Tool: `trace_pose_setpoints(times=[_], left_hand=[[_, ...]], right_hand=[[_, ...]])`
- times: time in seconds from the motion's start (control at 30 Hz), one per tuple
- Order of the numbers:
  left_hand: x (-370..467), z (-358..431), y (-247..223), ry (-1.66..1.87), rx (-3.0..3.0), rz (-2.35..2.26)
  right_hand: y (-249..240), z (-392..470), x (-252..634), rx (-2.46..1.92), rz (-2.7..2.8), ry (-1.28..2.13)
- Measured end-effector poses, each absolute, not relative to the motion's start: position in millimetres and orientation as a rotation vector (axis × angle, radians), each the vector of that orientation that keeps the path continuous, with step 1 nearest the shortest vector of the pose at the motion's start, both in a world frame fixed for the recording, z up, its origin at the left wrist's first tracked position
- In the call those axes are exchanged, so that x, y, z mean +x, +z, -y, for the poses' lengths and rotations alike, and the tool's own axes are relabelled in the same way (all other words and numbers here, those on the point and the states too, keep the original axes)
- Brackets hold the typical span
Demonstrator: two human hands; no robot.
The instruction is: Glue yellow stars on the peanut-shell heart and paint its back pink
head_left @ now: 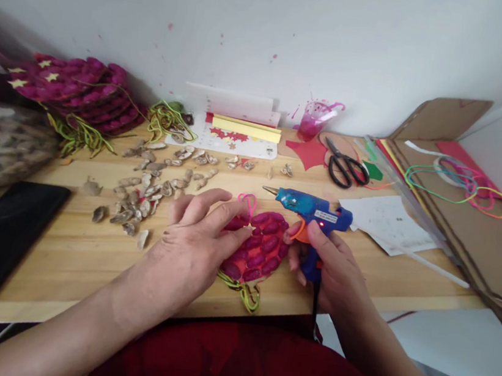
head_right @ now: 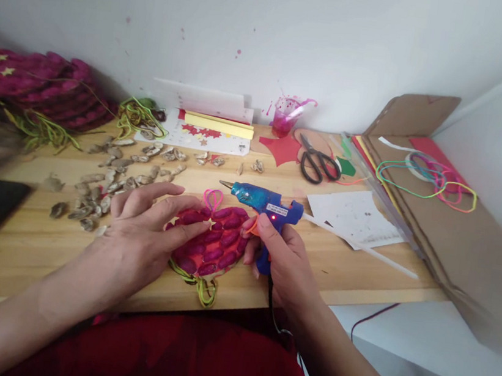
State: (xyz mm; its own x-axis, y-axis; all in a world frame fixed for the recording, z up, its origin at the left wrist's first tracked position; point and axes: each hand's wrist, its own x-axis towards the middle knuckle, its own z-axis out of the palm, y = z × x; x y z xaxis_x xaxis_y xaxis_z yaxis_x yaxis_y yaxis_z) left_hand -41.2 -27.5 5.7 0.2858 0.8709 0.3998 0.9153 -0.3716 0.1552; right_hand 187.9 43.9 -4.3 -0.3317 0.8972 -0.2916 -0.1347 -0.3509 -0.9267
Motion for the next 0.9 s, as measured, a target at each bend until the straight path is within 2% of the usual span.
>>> trace_pose_setpoints(times=[0.23, 0.57, 0.9], left_hand=[[-65, -11, 31, -0.749, -2.316, 1.817], [-40, -113, 10, -0.419, -2.698, 1.525], [-39, -121, 4, -0.314, -2.719, 1.292]], right_hand=[[-1, -52, 197, -1.089, 0.985, 1.77], [-7, -56, 201, -1.038, 0.829, 1.711], [-9, -57, 202, -1.019, 0.86, 1.757]])
